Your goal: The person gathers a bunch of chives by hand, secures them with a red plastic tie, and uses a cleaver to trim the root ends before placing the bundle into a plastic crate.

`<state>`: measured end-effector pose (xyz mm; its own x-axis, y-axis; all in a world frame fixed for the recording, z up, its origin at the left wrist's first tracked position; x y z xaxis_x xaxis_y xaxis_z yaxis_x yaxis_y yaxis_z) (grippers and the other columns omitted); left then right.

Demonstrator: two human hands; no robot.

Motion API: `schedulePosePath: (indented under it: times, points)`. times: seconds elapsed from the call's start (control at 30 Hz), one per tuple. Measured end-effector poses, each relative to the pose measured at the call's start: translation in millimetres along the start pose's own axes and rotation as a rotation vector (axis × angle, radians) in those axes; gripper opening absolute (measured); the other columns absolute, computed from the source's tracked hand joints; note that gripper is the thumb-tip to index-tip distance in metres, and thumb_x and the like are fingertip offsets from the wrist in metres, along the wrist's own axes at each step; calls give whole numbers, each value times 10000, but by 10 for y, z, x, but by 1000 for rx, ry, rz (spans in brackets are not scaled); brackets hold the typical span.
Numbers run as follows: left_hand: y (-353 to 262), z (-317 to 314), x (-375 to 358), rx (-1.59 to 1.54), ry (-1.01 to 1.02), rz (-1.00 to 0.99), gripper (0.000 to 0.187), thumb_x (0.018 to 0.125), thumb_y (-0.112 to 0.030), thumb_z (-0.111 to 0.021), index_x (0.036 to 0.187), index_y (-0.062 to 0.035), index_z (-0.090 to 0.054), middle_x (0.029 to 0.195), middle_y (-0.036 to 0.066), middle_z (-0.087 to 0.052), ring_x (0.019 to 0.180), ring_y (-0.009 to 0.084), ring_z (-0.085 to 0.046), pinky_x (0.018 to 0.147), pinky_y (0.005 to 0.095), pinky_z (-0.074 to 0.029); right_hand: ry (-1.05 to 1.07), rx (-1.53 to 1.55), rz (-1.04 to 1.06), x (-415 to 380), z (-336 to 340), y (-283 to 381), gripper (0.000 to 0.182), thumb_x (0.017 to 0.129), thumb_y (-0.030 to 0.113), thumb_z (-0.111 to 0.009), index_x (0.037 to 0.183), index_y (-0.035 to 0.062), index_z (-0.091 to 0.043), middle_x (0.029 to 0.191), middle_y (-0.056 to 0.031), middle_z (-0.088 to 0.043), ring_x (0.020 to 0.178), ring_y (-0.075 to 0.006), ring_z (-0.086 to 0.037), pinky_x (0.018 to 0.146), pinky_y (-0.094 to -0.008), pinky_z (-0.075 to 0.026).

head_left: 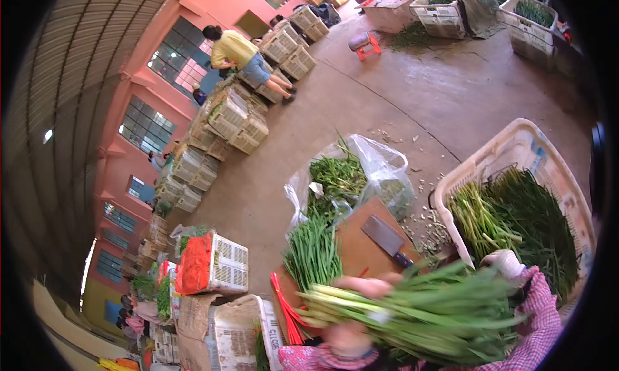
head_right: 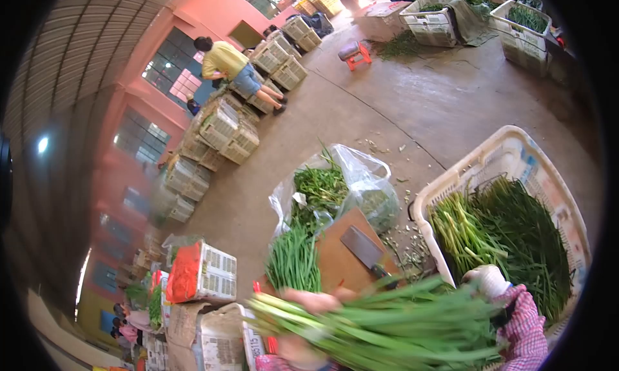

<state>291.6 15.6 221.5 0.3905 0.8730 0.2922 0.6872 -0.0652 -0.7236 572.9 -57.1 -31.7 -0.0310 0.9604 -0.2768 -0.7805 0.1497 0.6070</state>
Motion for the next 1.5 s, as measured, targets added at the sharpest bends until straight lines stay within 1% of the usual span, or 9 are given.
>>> schedulePosePath:
  times: [0.13, 0.23, 0.43, 0.6, 0.73, 0.83, 0.97, 1.2, 1.5]
  points:
    - [-1008, 826, -243, 127, -478, -406, 478, 871, -302, -510, 1299, -97, -452, 1190, 77, -562, 1064, 255, -553, 1006, 504, -379, 93, -372, 1, -247, -541, -614, 231, 743, 315, -613, 848, 120, -681, 803, -152, -666, 797, -324, -649, 714, -420, -514]
    - [-1506, 1267, -447, 169, -639, -482, 461, 863, -357, -521, 1247, -102, -523, 1219, 102, -564, 1073, 281, -551, 971, 476, -406, -386, 434, -141, -750, -144, -359, 169, 788, 71, -626, 949, 39, -665, 813, -135, -673, 739, -220, -648, 726, -324, -514]
    - [-1836, 1679, -807, -27, -707, -406, 432, 844, -364, -512, 1121, -42, -590, 1125, 131, -619, 1033, 315, -573, 922, 488, -443, -761, 628, 0, -1507, 326, 225, 169, 841, -43, -558, 992, -24, -630, 824, -73, -659, 759, -117, -606, 707, -255, -492]
    - [-1899, 1605, -1100, 0, -634, -409, 445, 840, -345, -518, 1159, -37, -554, 1129, 138, -598, 1044, 311, -562, 921, 497, -442, -143, 795, 253, -1790, 87, 2189, 298, 800, 50, -618, 1088, -29, -613, 950, -103, -674, 867, -160, -636, 787, -292, -512]
    - [-1886, 1477, -1271, 6, -632, -477, 483, 833, -376, -531, 1157, -18, -556, 1142, 154, -592, 1046, 315, -561, 931, 483, -441, 596, 1264, 393, -1600, -1089, 3346, 768, 861, 136, -640, 1457, 27, -167, 1402, -175, -400, 1239, -217, -441, 1018, -341, -383]
    - [-1775, 1221, -1445, 72, -633, -456, 471, 826, -339, -528, 1175, -23, -540, 1146, 142, -581, 1058, 313, -546, 946, 473, -426, 676, 1520, 620, -1430, -1365, 4048, 882, 861, 351, -626, 1478, 57, -69, 1499, -151, -239, 1364, -227, -268, 1091, -361, -239]
    - [-1675, 920, -1793, 208, -585, -518, 648, 782, -84, -571, 1374, -10, -318, 1200, 131, -528, 1114, 252, -506, 1014, 410, -376, 713, 1518, 615, -958, -1786, 4531, 746, 880, 390, -587, 1442, 58, -226, 1440, -131, -345, 1329, -228, -322, 1083, -364, -254]
    - [-1647, 653, -2269, 262, -609, -568, 502, 740, -98, -707, 1174, 3, -477, 1058, 90, -586, 976, 208, -562, 956, 366, -413, 531, 2355, 461, -1032, -1282, 4737, 931, 692, 745, -561, 1329, 78, -432, 1335, -116, -487, 1250, -293, -425, 1080, -483, -282]
    - [-1188, 867, -2574, 351, -517, -415, 658, 770, -49, -698, 1328, -1, -352, 1288, 115, -480, 1178, 216, -482, 1023, 379, -383, 48, 2678, 301, -519, -1359, 3816, 437, 862, 405, -596, 1138, 67, -597, 1155, -124, -617, 1064, -328, -562, 978, -505, -410]
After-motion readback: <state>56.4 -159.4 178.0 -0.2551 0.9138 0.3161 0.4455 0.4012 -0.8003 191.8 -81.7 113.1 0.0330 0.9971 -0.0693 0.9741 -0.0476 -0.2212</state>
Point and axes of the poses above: each hand's wrist, its own x-axis towards the middle knuckle, its own z-axis out of the back of the hand, y = z × x, the point moved 6 cm from there along x, towards the middle knuckle
